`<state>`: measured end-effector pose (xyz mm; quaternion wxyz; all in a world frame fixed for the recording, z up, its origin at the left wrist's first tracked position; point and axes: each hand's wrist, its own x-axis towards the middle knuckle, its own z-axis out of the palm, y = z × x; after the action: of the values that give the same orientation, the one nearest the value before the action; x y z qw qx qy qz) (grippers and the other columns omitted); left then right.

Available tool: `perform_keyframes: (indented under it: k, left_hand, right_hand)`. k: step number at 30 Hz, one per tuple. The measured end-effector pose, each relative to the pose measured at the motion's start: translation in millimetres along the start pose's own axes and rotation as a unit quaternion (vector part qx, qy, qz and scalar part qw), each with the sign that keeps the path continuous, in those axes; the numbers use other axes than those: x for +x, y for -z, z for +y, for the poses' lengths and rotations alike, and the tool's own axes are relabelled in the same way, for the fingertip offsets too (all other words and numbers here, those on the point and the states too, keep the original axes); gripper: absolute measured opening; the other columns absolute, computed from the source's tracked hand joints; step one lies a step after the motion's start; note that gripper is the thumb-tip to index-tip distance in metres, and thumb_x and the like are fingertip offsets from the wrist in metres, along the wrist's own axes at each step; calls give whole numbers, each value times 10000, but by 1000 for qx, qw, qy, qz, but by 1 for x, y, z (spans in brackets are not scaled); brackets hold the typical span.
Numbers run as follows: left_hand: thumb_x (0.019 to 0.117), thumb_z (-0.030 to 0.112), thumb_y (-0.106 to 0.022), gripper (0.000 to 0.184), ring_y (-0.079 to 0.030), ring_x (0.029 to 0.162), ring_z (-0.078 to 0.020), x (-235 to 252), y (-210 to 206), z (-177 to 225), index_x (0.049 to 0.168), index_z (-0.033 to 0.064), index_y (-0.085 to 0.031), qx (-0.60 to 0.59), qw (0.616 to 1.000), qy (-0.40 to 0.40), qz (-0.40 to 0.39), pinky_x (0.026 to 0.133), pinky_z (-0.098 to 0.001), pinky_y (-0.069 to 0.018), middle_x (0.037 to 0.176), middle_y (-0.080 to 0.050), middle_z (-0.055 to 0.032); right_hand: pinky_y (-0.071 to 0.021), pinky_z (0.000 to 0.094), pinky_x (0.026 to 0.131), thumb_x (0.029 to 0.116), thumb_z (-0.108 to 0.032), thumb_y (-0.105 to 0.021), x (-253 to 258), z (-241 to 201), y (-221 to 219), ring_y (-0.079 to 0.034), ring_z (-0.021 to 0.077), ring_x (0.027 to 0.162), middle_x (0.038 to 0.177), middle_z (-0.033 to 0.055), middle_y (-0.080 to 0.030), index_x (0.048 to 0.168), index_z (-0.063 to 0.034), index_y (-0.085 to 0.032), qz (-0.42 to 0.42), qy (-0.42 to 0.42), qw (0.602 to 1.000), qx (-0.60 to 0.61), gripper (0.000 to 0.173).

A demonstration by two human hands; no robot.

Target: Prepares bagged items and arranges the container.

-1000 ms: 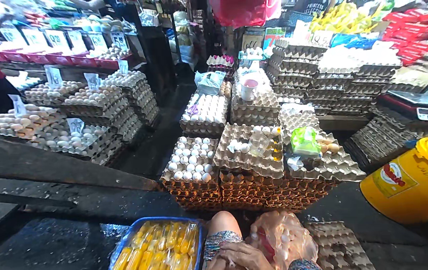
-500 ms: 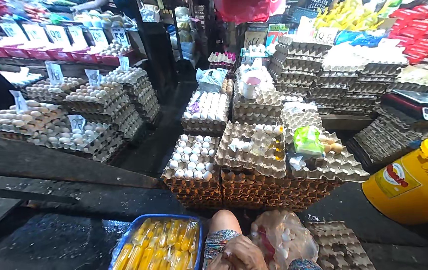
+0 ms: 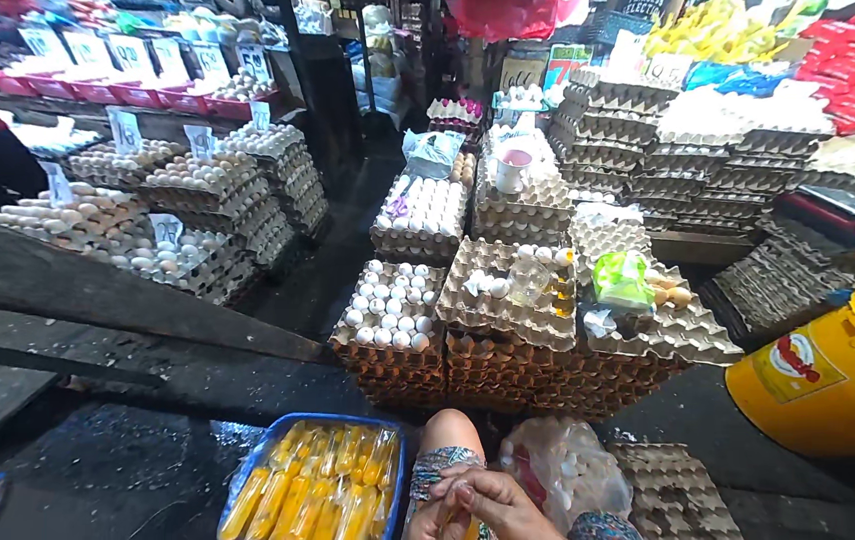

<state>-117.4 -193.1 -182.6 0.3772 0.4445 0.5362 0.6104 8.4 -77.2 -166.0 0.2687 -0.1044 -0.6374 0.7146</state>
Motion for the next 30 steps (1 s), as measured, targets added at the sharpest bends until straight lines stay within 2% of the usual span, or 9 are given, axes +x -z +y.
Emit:
perform_keyframes:
  k: [3, 6, 9, 17, 21, 22, 24, 26, 30]
  left_hand:
    - [989, 25, -582, 199, -664, 1069, 6, 0, 1, -3, 1090, -67, -726, -28, 999, 2, -17, 998, -236, -535, 1105, -745, -25]
    - [1005, 66, -578, 207, -662, 1068, 7, 0, 0, -5, 1051, -48, -745, -18, 999, -17, -29, 997, -238, -532, 1088, -749, -19]
    - [991, 52, -569, 217, -664, 1057, -14, -1, -3, -7, 1026, -65, -749, 11, 999, -18, -32, 999, -244, -523, 1067, -745, -67]
    - [982, 40, -577, 272, -679, 1090, -95, 3, -3, -1, 1184, -131, -639, 47, 995, -30, -80, 1003, -280, -536, 1138, -716, -164]
    - [978, 44, -574, 216, -673, 1073, -195, 6, 0, -11, 1045, -126, -690, 81, 982, -134, -108, 1009, -336, -514, 1071, -707, -223]
    - [966, 40, -577, 222, -673, 1085, -215, 5, -1, -11, 1044, -127, -700, 82, 980, -150, -105, 1029, -345, -497, 1075, -712, -233]
    - [974, 49, -599, 246, -674, 1121, -218, 2, 0, -6, 1092, -139, -707, 73, 980, -152, -104, 1070, -338, -472, 1112, -717, -246]
    - [981, 29, -600, 229, -671, 1090, -171, -1, 2, 0, 1091, -148, -697, 37, 986, -130, -101, 1023, -292, -498, 1098, -709, -239]
    - [979, 10, -597, 214, -660, 1144, -181, -2, 10, 12, 1093, -138, -703, 48, 991, -107, -71, 1042, -302, -491, 1152, -700, -245]
  right_hand:
    - [-475, 346, 1093, 1079, -141, -461, -2, -2, -3, -645, 143, 1192, 1134, 52, -748, 1013, -33, -721, 3, -38, 996, 75, 290]
    - [-555, 268, 917, 1078, -157, -452, -4, 2, -6, -692, 75, 1039, 1069, -1, -763, 994, -104, -725, 33, -63, 991, 109, 290]
    - [-567, 213, 791, 1069, -124, -442, -6, 3, -11, -693, 26, 899, 983, -37, -756, 965, -121, -706, 66, -76, 989, 109, 284]
    - [-573, 214, 673, 1019, -107, -463, -6, -8, -8, -688, 37, 816, 929, -55, -739, 923, -160, -700, 75, -97, 990, 63, 261]
    - [-558, 196, 634, 1033, -155, -480, -9, -8, -3, -682, 34, 778, 923, -47, -748, 923, -175, -721, 57, -108, 992, 44, 266]
    - [-565, 199, 665, 1047, -180, -490, -9, -8, -2, -689, 38, 801, 937, -42, -755, 936, -173, -733, 46, -99, 994, 34, 267]
    - [-593, 235, 831, 1070, -221, -505, -9, -13, -3, -710, 59, 940, 1009, -44, -762, 985, -175, -753, 14, -61, 998, -8, 267]
    - [-547, 303, 1005, 1082, -244, -509, -9, -17, -3, -680, 104, 1102, 1096, -33, -752, 1035, -160, -764, -25, -12, 998, -52, 272]
    - [-518, 353, 1058, 1082, -225, -514, -1, -20, -6, -657, 157, 1182, 1157, 10, -745, 1068, -121, -766, -63, 37, 991, -112, 274]
